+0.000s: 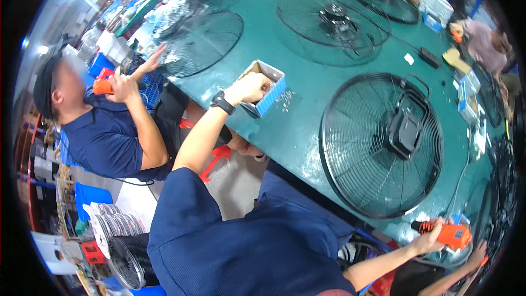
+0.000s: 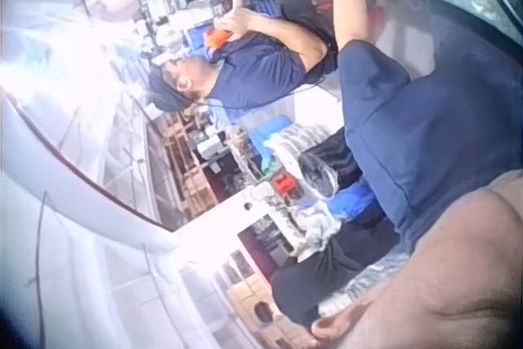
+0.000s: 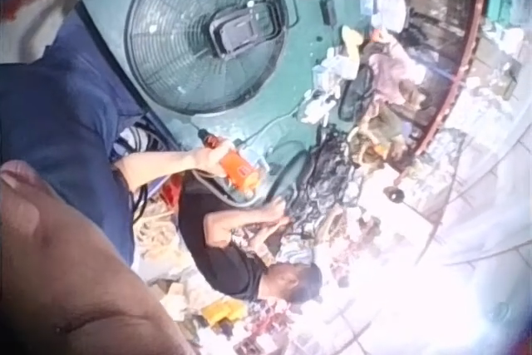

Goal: Assembling electric fan components and guards using a power screwdriver in a workshop setting.

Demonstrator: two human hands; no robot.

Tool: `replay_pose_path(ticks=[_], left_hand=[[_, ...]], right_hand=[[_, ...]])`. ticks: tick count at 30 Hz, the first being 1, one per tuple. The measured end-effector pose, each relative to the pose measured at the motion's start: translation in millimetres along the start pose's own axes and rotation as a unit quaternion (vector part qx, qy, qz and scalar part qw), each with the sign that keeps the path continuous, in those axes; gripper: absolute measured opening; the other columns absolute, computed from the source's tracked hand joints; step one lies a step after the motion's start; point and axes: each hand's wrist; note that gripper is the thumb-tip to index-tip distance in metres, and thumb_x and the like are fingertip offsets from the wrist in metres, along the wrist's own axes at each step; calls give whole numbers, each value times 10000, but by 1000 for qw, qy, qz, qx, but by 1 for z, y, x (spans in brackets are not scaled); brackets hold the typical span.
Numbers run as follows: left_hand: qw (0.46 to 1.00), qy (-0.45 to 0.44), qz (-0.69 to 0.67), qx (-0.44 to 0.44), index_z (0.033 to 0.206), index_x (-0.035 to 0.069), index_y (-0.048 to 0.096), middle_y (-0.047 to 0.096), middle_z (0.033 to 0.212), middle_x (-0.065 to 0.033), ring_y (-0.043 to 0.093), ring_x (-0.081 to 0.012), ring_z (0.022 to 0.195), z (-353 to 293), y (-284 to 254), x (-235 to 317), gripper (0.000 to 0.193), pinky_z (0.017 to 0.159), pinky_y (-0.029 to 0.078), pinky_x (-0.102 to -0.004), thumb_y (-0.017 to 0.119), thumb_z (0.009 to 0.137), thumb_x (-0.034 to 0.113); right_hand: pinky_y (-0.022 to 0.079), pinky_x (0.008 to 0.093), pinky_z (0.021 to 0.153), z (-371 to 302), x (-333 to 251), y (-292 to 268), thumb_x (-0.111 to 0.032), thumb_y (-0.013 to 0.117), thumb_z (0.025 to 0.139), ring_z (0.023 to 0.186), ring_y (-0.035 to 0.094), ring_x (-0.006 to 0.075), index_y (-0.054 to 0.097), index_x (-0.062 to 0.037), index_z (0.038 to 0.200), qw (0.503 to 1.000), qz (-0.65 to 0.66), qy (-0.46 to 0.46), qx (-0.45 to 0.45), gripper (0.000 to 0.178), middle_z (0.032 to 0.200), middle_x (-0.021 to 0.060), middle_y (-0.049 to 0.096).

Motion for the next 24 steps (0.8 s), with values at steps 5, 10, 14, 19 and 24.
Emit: replay_pose_path(ticks=[5,10,14,19,24], left_hand=[[987,-39,-115,101,892,-10,661,668,787,-163,657,-263,759,1,-2,0,186,699,499,-354,596,764,109],[925,-117,-342,117,826,-33,637,624,671,-92,607,-147,628,-15,-12,7,127,585,468,-290,594,803,84],[885,-123,-426,144,765,-32,623,591,634,-41,560,-99,598,-16,-8,-6,127,552,432,-254,618,800,90],[910,-151,-372,101,771,-28,624,630,659,-68,583,-108,598,-14,-1,-15,118,568,447,-261,625,777,89],[912,-175,-354,113,830,-23,614,638,665,-68,587,-116,573,-17,-14,3,138,561,457,-258,624,789,108]], right_hand=[[457,270,629,-7,-11,-2,-82,594,848,654,536,158,548,24,1073,998,-19,11,58,253,766,88,567],[457,276,618,1,3,25,-86,607,835,646,534,162,543,21,1063,999,35,9,31,260,764,91,564],[457,282,608,1,4,25,-90,620,822,638,532,166,538,19,1053,998,51,11,21,269,761,93,561],[457,290,595,1,6,26,-96,636,805,628,530,171,531,16,1041,998,66,19,7,281,757,96,557],[457,297,583,-4,8,16,-101,651,788,618,527,176,525,12,1029,997,66,32,3,295,754,98,553]])
Point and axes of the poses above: each hand's wrist, its own z-axis towards the middle knuckle, its own y-axis out of the palm, x = y × z
